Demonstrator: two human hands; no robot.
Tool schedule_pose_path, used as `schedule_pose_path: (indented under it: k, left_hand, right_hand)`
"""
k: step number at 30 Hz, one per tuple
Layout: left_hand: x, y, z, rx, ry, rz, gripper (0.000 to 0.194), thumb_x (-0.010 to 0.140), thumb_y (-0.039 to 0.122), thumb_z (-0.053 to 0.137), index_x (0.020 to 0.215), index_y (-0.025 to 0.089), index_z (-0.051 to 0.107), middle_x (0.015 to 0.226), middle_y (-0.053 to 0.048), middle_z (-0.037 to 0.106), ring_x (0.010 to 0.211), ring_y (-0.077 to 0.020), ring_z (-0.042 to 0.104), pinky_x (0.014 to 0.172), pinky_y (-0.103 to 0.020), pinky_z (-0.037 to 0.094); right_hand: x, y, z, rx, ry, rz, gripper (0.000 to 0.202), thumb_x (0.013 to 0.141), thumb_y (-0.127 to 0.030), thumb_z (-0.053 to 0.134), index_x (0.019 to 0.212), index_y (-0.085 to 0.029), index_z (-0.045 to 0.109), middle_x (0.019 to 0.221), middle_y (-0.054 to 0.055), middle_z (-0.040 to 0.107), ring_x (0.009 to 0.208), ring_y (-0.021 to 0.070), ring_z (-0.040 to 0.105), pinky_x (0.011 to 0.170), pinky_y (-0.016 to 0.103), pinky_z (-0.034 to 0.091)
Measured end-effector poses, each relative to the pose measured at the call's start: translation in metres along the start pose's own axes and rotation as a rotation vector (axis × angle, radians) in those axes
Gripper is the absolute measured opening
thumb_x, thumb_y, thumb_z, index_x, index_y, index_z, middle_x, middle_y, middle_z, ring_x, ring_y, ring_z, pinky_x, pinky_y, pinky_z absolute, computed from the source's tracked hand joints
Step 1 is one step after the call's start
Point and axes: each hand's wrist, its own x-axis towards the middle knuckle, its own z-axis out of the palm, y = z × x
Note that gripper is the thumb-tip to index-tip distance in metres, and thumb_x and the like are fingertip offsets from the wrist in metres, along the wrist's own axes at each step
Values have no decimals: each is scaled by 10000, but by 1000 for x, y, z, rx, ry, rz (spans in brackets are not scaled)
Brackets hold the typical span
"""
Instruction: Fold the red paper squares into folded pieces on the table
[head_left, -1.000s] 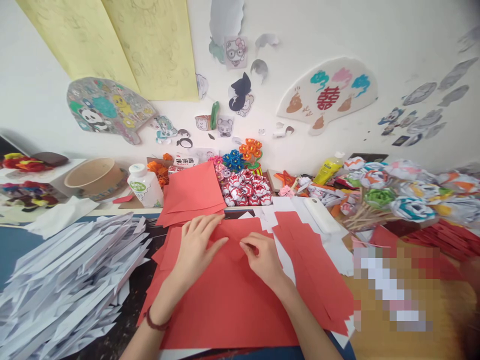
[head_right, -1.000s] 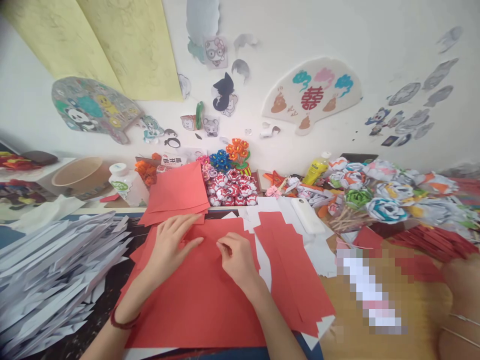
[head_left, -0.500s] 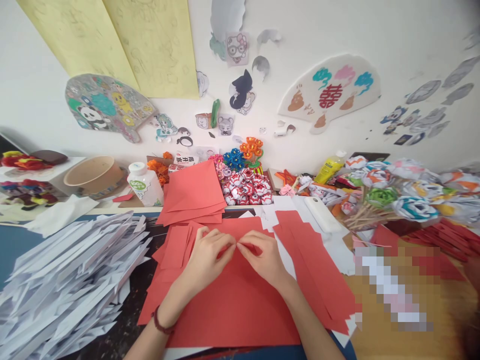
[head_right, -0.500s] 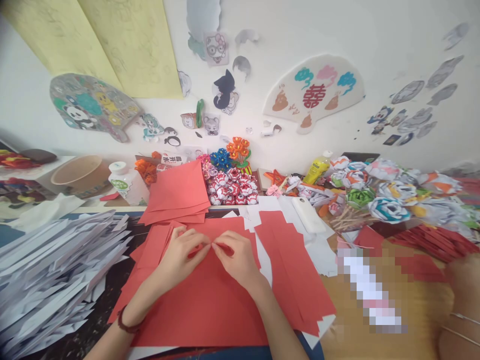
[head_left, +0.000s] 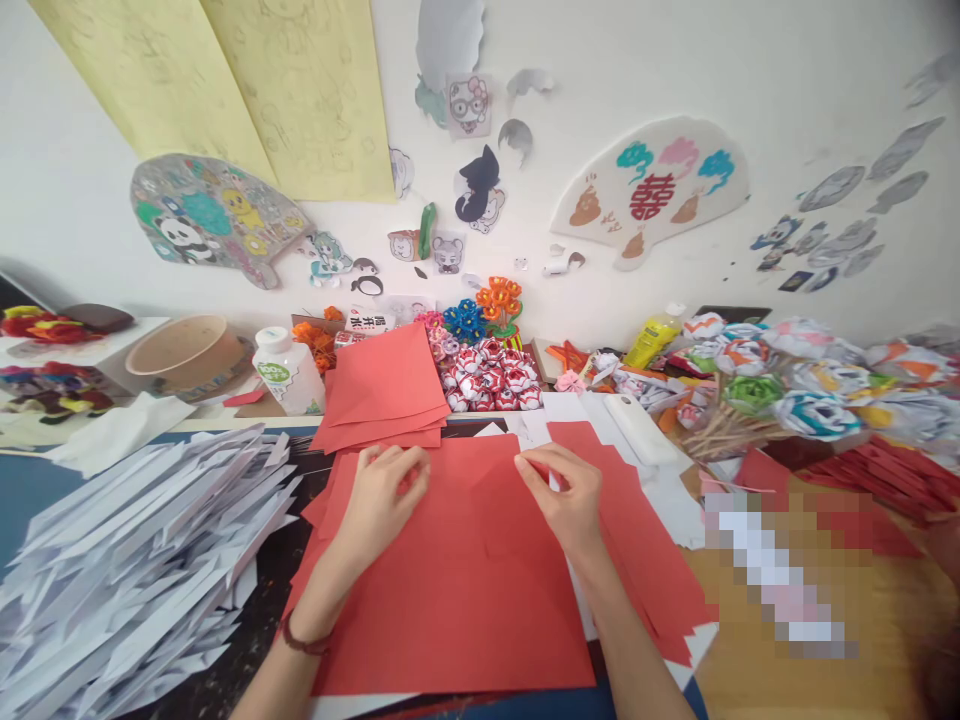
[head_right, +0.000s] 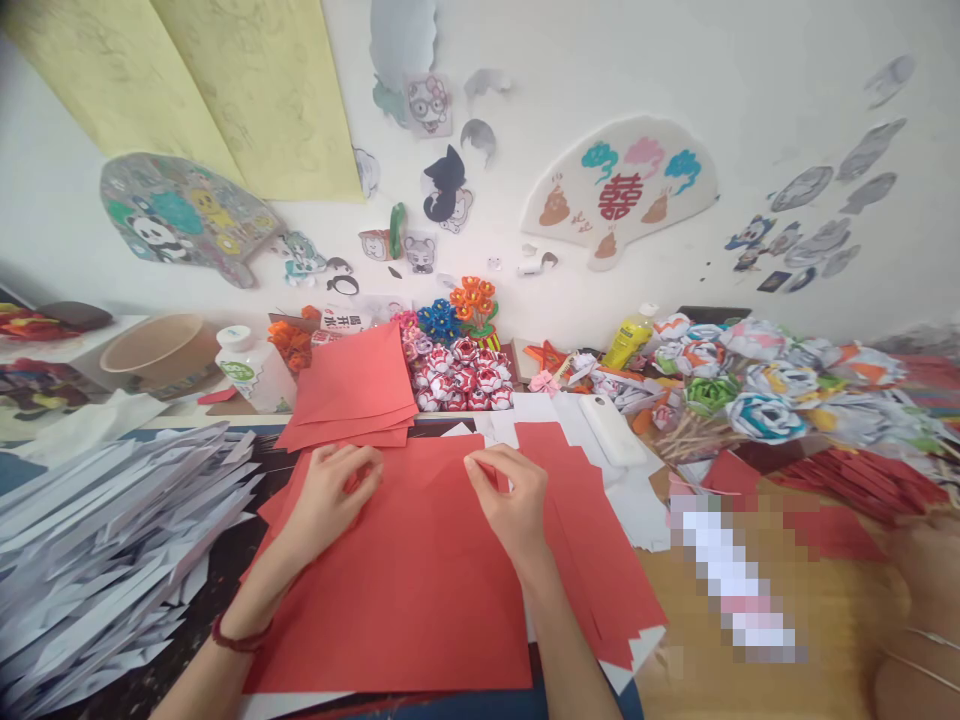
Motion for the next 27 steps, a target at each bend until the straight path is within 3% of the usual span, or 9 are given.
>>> schedule_pose_path:
  k: [5,10,14,22,27]
  left_hand:
    - [1,14,2,-103,25,20,167,923,324,465,962,244,607,966,-9,690,889,-186,577,872,-358,274]
    - [-2,18,11,-140,-83,52,222,928,298,450,829,221,633,806,-14,704,741,-175,577,823,-356,287]
    - [-3,15,11,-114,-201,101,244,931,267,430,805,215,632,719,-7,685,662,-168,559,788,-353,277]
    - [-6,26,10,-166,-278,151,244,936,257,433,794,211,626,672,17,660,637,-148,528,776,-339,256]
    - [-5,19,5,-122,-234,139,254,924,212,430,764,196,626,661,17,654,629,-141,509,752,-332,252]
  right_hand:
    - [-1,0,8,82,-148,53,160,841,-271,602,735,-192,692,741,52,683,683,187,611,664,304,474]
    - [-1,1,11,101,-399,195,165,833,-270,581,784,-179,710,781,47,707,724,183,626,658,275,470]
    - [-1,1,11,79,-583,202,171,824,-223,552,762,-178,705,771,34,708,706,167,613,650,262,458]
    - [-5,1,17,125,-663,191,148,769,-119,508,693,-171,624,676,-17,607,644,120,513,606,223,390]
    - [-4,5,14,120,-706,204,144,714,-82,470,629,-165,551,600,-41,497,581,96,427,543,205,331]
